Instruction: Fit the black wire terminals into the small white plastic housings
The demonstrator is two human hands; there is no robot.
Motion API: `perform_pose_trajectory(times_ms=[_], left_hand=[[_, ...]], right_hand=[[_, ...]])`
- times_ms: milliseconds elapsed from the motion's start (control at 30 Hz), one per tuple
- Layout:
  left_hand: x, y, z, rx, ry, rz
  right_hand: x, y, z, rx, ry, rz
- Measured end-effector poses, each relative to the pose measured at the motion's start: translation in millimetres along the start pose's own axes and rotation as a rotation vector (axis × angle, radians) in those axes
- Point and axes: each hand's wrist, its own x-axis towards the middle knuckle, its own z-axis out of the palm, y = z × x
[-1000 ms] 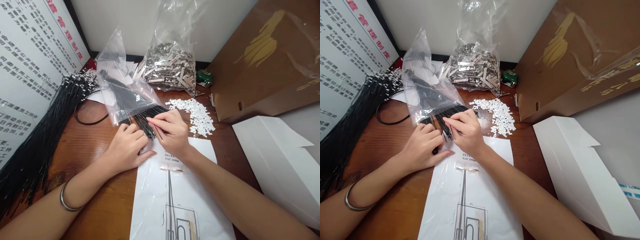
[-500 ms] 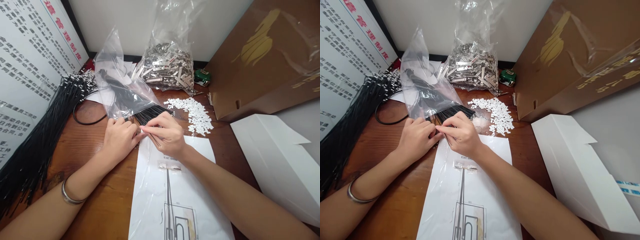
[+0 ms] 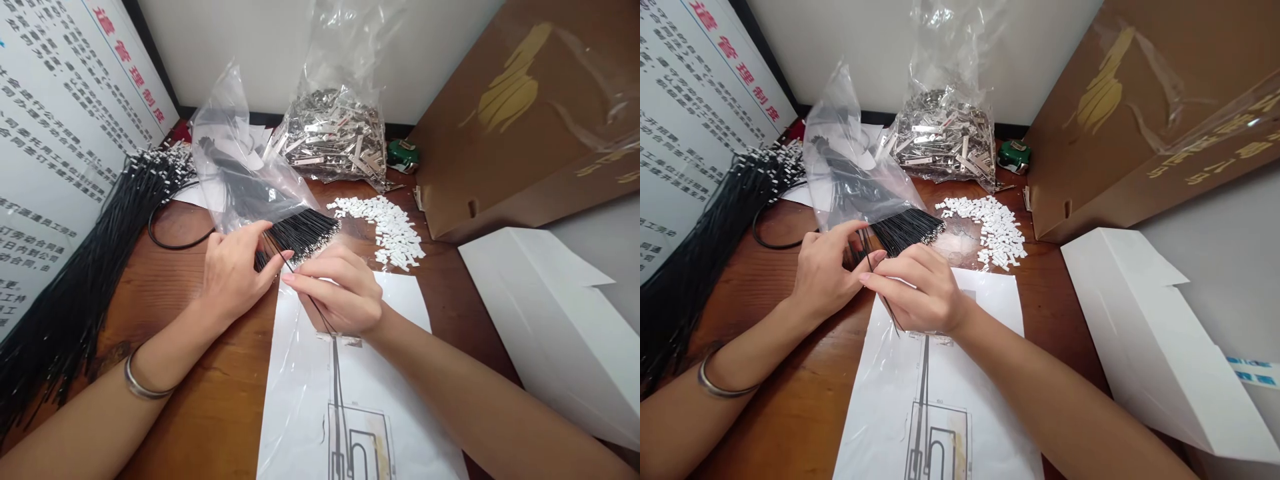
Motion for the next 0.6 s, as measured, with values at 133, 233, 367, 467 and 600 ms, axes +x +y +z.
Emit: perform_pose_trajectory(times_ms=[133,233,367,467,600], left_hand=[[-0.7,-1.9,1.6,-0.041,0.054,0.107],[-1.5,-1.7,1.8,-0.069,0.103,0.156],[-3.0,0.4,1.8,-0.112,0.109,0.252],[-3.7,1.2,2.6,-0.139,0.080,0.296],[-3.6,1.8,2.5,-0.041,0.034,0.207]], right_hand=[[2.4,-0.6,0.3,-0.036,0.041,0.056],[2.6,1.9,3.1,-0.031,0.024,0.107],[0.5,6.6,7.1,0.036,-0.065,0.144],[0.6,6.6,6.9,0.046,-0.057,0.176],[0.7,3.8,5.4,0.044,0.061,0.262]])
